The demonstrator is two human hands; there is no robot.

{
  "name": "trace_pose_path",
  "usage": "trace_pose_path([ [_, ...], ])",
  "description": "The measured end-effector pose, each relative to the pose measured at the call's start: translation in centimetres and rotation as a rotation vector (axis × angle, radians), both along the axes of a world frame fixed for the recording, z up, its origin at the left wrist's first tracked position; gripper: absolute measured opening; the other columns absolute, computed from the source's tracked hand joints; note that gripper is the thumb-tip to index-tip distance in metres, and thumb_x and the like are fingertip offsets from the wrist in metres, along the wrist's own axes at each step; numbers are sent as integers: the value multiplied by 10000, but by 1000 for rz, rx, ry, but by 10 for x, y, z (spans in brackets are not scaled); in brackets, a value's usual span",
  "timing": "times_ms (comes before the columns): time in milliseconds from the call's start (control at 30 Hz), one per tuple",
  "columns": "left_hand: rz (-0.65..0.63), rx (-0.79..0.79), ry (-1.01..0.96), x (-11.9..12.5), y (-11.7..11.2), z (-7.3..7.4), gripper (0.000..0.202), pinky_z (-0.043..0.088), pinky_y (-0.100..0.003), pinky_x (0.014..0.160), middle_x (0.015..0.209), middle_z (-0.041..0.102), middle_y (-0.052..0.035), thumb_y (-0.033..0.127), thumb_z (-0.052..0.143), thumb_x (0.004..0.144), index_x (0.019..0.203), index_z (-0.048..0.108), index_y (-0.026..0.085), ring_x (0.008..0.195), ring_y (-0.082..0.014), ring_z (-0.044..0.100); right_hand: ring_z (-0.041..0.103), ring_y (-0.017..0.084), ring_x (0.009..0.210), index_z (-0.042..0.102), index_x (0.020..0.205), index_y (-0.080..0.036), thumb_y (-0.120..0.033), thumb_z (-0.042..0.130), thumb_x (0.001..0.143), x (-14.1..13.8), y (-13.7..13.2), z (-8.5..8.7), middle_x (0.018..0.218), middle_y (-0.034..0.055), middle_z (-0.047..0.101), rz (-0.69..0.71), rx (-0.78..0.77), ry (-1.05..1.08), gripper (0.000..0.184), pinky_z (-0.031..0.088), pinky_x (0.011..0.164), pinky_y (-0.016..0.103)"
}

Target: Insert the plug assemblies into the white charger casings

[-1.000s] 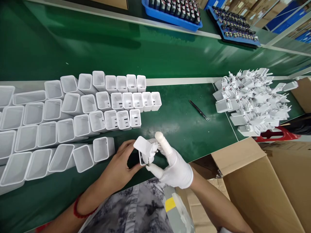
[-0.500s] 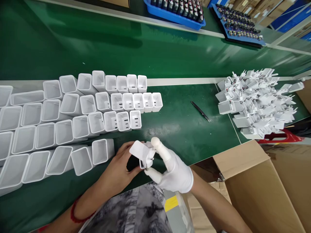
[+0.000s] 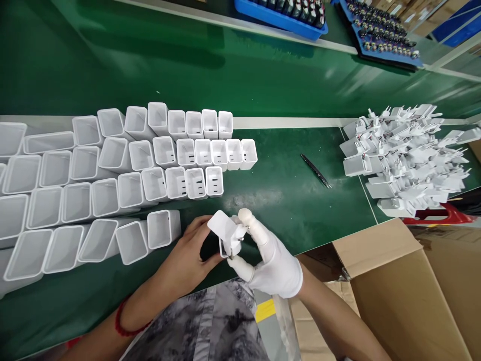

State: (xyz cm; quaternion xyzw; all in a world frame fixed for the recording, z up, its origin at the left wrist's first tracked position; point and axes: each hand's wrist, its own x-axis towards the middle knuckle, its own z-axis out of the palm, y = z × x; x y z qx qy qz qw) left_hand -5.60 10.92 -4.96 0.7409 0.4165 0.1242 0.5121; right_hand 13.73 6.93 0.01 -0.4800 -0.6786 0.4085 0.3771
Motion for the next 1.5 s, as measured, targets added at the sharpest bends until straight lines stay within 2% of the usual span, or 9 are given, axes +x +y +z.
trace_pose_path([
  [133,-7,-23,-4,1,1,-1,751,434,-342,1067,1345,436,35,159,696,808,1374,278,422,1297,-153,407,545,131,1067,62,1596,-261,9,563,797,-3,5,7,991,61,560,10,82,-90,981,443,1033,298],
  [400,-41,-100,-20,-2,4,6,621,417,-398,1076,1356,398,39,142,601,856,1313,296,431,1323,-168,360,368,203,1396,100,1585,-125,-91,597,856,-3,-2,7,1474,173,379,4,21,-375,883,359,1149,341],
  [500,-16,-94,-14,0,4,7,613,423,-358,1058,1337,422,55,127,617,835,1288,330,423,1299,-149,382,428,244,1343,171,1568,-80,-231,671,839,-5,-13,9,1433,186,418,-182,-3,-409,897,396,1124,383],
  [600,4,31,-53,6,0,6,653,415,-339,1046,1307,479,28,142,660,826,1342,319,352,1259,-159,407,553,242,1141,366,1505,-160,-169,666,833,-14,-25,6,1225,154,556,-310,235,-587,736,523,912,401],
  [667,26,169,-83,9,-3,5,665,414,-352,1025,1275,516,-17,127,676,812,1354,320,272,1216,-184,423,543,265,1153,381,1502,-185,-147,656,844,-21,-31,2,1246,167,542,-240,309,-737,715,538,851,412],
  [867,-49,277,-50,4,-11,5,807,408,-429,1098,1437,429,-89,227,667,840,1487,185,209,1337,-248,358,480,293,1297,243,1566,-154,31,632,786,-31,-32,-19,1403,223,447,-236,460,-740,891,538,934,425],
  [1200,-163,429,-23,-4,-11,3,681,426,-432,1133,1486,388,-153,238,555,902,1462,189,111,1414,-277,339,442,216,1344,241,1580,-186,-68,562,900,-24,-22,-41,1458,162,413,-220,452,-849,761,462,1068,339],
  [1333,-106,664,30,-20,-23,5,653,560,-370,958,1466,403,-167,357,466,964,1469,181,58,1320,-272,463,581,171,1182,380,1517,-262,-83,630,866,-2,-25,-50,1349,89,543,-478,514,-888,720,517,968,259],
  [1500,-88,767,60,-36,-36,-3,555,504,-286,1040,1510,359,-83,342,413,1003,1468,298,61,1380,-196,398,594,200,1171,428,1490,-274,-71,649,845,15,-31,-25,1353,85,540,-562,546,-940,712,530,959,292],
])
